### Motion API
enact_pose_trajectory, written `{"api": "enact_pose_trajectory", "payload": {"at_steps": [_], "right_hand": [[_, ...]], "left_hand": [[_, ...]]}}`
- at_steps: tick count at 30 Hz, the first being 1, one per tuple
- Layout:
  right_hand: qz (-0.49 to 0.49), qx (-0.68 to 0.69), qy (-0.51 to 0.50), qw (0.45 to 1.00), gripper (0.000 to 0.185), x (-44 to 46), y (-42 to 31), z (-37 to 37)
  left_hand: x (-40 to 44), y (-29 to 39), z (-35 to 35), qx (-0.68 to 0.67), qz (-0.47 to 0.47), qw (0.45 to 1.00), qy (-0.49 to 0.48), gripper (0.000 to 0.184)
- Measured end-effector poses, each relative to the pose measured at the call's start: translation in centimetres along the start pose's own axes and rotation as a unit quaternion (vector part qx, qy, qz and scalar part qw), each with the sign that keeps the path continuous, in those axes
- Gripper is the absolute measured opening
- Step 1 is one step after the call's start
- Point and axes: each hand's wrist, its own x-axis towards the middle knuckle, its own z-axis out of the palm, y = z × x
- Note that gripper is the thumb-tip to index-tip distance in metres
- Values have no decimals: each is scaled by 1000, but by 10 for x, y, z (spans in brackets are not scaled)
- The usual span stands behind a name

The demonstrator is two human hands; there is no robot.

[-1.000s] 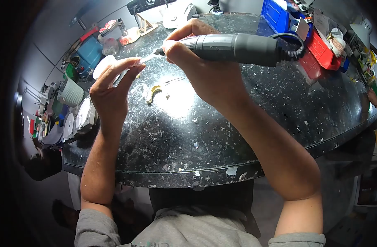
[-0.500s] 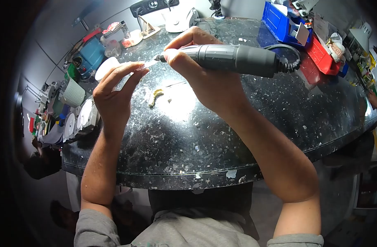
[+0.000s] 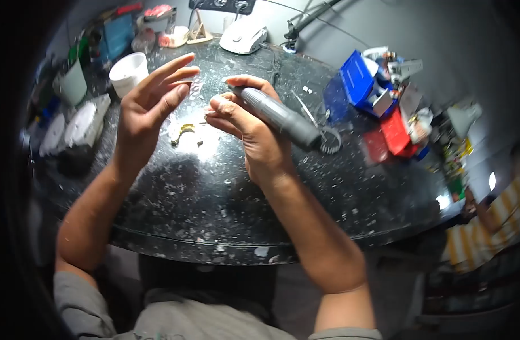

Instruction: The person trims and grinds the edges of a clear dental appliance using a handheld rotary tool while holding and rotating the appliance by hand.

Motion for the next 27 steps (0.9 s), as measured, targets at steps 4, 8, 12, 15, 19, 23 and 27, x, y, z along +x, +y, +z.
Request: {"api": "enact_pose_trajectory", "payload": {"at_steps": [4,8,12,15,19,23,27], "right_hand": [[-46,-73,33,996,30,2,7,1],[-36,-93,23,995,25,1,9,2],[-99,-111,74,986,38,5,10,1],[-172,-187,83,964,47,7,6,-6],[-213,-273,61,936,32,0,5,0],[-210,-318,30,924,21,-6,3,6],[-232,-344,10,910,20,-6,3,9]], "left_hand": [[2,-18,-18,-146,-207,962,-104,33],[1,-19,-21,-195,-221,950,-105,29],[-1,-26,-19,-196,-217,952,-95,29],[-1,-27,-22,-195,-209,956,-69,30],[2,-30,-23,-196,-196,959,-56,29],[2,-24,-20,-168,-195,964,-67,26],[1,-18,-19,-178,-193,961,-84,22]]}}
